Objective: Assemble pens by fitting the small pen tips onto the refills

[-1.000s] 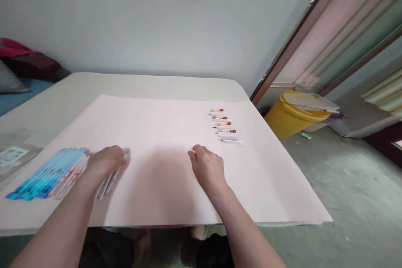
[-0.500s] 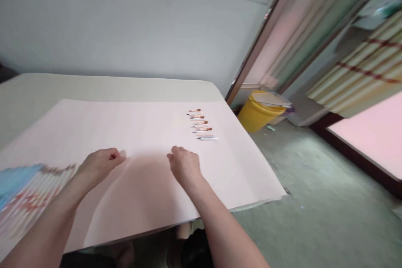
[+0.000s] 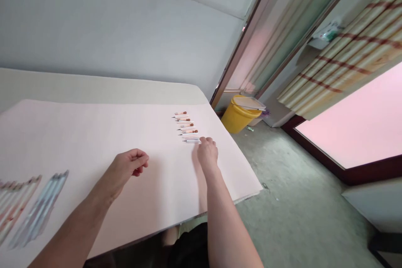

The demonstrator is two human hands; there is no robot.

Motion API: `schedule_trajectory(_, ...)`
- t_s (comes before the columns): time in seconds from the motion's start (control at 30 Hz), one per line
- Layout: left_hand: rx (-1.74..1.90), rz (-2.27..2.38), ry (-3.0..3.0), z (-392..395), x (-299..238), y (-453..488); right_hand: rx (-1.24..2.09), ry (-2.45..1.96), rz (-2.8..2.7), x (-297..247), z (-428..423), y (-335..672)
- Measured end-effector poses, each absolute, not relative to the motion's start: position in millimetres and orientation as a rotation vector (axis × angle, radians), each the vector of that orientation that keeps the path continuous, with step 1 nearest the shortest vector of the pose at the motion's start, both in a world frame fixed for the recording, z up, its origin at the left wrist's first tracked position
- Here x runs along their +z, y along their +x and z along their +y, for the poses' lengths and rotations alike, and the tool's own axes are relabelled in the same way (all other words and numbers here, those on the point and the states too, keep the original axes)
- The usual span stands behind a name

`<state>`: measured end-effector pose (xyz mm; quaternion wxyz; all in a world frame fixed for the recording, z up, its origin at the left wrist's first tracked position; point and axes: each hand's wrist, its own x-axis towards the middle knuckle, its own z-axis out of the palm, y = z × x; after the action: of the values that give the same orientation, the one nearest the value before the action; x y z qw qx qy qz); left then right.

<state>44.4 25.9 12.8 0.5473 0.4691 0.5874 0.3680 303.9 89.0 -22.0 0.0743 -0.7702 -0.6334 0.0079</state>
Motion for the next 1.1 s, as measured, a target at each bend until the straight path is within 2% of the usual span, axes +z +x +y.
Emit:
schedule_trajectory(0.4,0.804,1.399,1.118,24,13,53,0.071,-2.266,-1.98,-38,93,299)
schedule_trajectory(0.7,0.796,1.41,1.12,25,14,53,0.105,-2.436,-1.657,-31,95,338)
schedule_trajectory(1.1,0.782,1.406,1.134,24,9,54,0.19,-2.362,-1.721,-39,99,332)
